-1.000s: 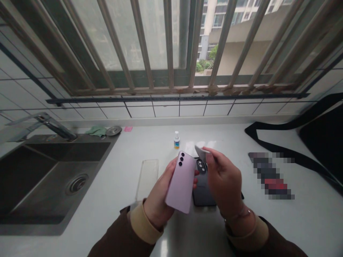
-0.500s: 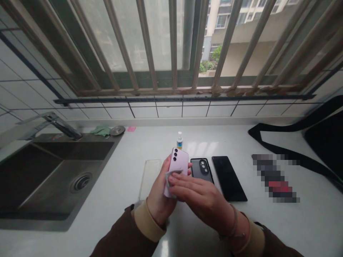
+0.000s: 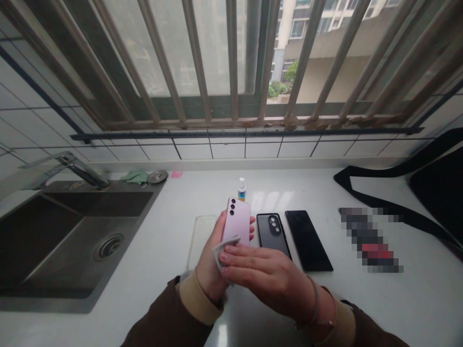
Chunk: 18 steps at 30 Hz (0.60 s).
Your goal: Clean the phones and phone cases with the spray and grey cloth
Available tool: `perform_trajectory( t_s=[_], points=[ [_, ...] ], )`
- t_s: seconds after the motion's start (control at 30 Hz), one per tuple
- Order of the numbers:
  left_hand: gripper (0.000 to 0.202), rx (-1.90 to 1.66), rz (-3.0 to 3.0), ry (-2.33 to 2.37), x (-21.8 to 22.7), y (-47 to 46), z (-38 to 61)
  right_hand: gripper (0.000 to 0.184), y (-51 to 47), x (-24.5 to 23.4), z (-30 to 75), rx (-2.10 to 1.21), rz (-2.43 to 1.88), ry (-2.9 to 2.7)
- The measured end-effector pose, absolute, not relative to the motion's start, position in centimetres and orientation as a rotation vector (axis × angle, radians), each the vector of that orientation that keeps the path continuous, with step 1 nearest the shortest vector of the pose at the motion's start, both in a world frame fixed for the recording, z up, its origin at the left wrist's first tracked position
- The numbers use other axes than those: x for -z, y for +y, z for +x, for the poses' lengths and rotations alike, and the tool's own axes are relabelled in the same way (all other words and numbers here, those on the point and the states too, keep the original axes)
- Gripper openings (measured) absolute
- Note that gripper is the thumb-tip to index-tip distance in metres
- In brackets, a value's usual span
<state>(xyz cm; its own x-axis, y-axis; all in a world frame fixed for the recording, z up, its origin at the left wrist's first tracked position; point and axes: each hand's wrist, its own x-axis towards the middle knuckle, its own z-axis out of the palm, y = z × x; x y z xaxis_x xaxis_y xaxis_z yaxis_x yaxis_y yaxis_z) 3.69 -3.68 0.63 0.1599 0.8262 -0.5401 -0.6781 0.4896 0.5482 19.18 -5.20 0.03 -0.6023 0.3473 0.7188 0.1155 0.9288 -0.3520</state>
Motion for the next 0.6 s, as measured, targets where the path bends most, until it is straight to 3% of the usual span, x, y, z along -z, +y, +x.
perform_trajectory(
  t_s=[0.2, 0.37, 0.6],
  points=[
    [0.05, -1.221, 0.156, 0.762, -1.6, -3.5, 3.4, 0.034, -4.4, 0.7, 19.5, -0.128, -0.684, -2.144],
    [0.043, -1.105, 0.24, 0.675, -1.0, -4.2, 4.3, 0.038, -3.3, 1.1, 20.5, -0.064, -1.02, -1.951],
    [0.045, -1.266, 0.17, 0.699, -0.5, -3.5, 4.1, 0.034, -4.0, 1.2, 19.6, -0.201, -0.852, -2.027]
  ],
)
